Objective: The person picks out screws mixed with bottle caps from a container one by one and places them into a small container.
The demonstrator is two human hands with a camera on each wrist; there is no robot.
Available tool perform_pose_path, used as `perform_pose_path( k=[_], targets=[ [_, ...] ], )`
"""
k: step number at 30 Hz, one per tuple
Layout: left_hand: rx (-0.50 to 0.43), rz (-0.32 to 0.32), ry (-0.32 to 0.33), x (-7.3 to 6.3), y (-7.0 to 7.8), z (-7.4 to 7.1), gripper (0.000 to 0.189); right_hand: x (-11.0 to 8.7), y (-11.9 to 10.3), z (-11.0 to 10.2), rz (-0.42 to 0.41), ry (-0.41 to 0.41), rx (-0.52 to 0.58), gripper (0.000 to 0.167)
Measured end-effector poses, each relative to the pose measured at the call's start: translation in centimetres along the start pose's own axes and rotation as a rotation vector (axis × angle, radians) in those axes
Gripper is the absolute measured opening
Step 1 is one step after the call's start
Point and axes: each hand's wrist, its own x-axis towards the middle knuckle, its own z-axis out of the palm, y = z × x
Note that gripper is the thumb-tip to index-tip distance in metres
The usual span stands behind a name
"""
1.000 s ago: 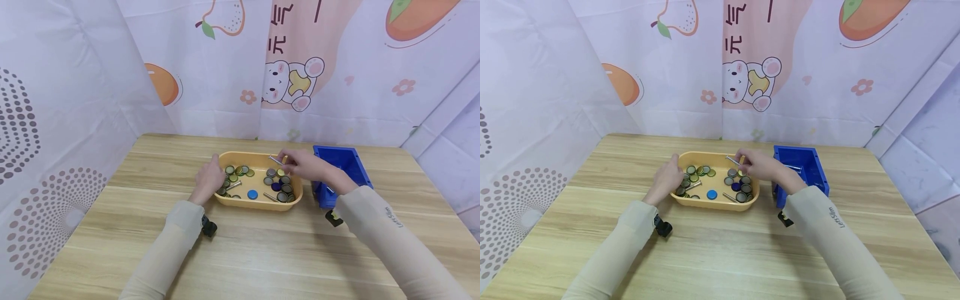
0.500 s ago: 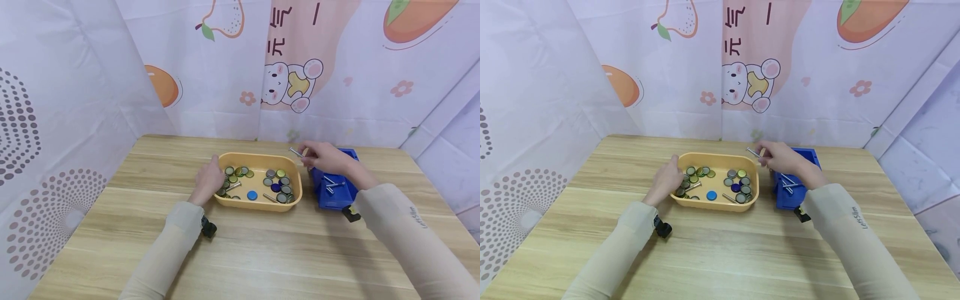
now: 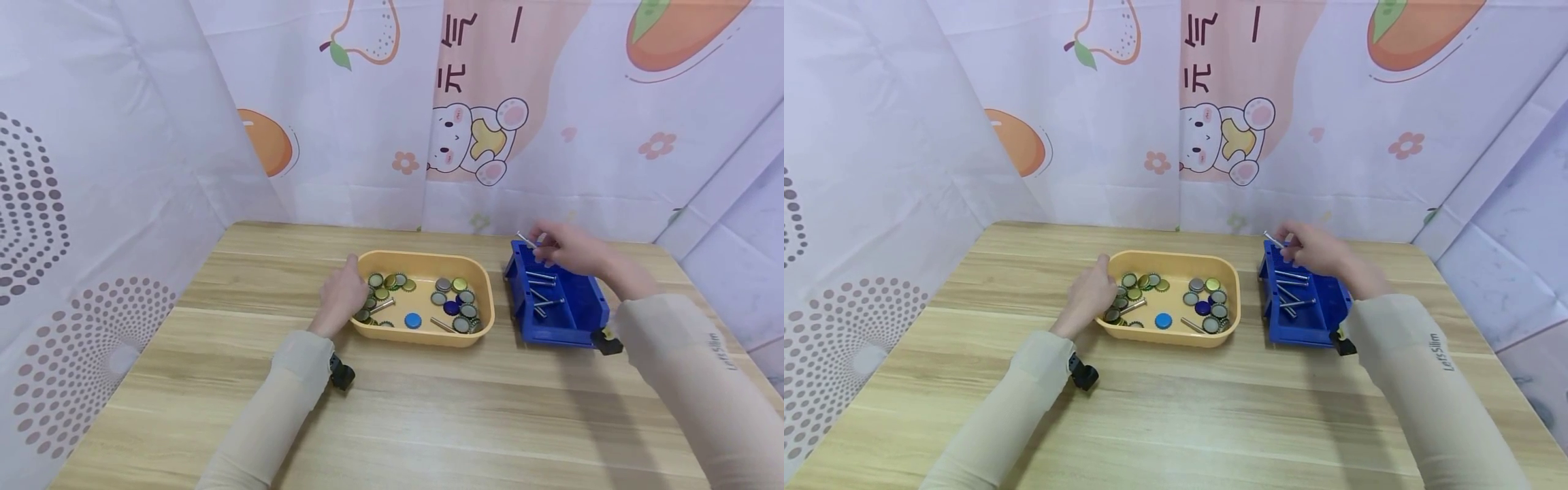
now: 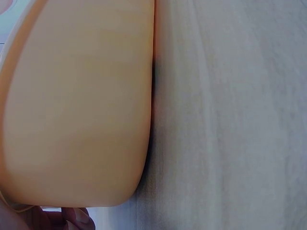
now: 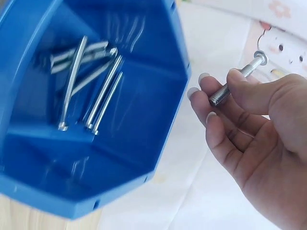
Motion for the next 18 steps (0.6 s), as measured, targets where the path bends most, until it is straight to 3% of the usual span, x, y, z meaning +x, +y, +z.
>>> perform_pose_path(
  k=[18],
  targets=[
    [-0.003,-0.007,-0.009,0.1,0.0,-0.1,0.047,-1.2,2.8,-0.3,0.090,-0.022,-0.212,0.020]
  ],
)
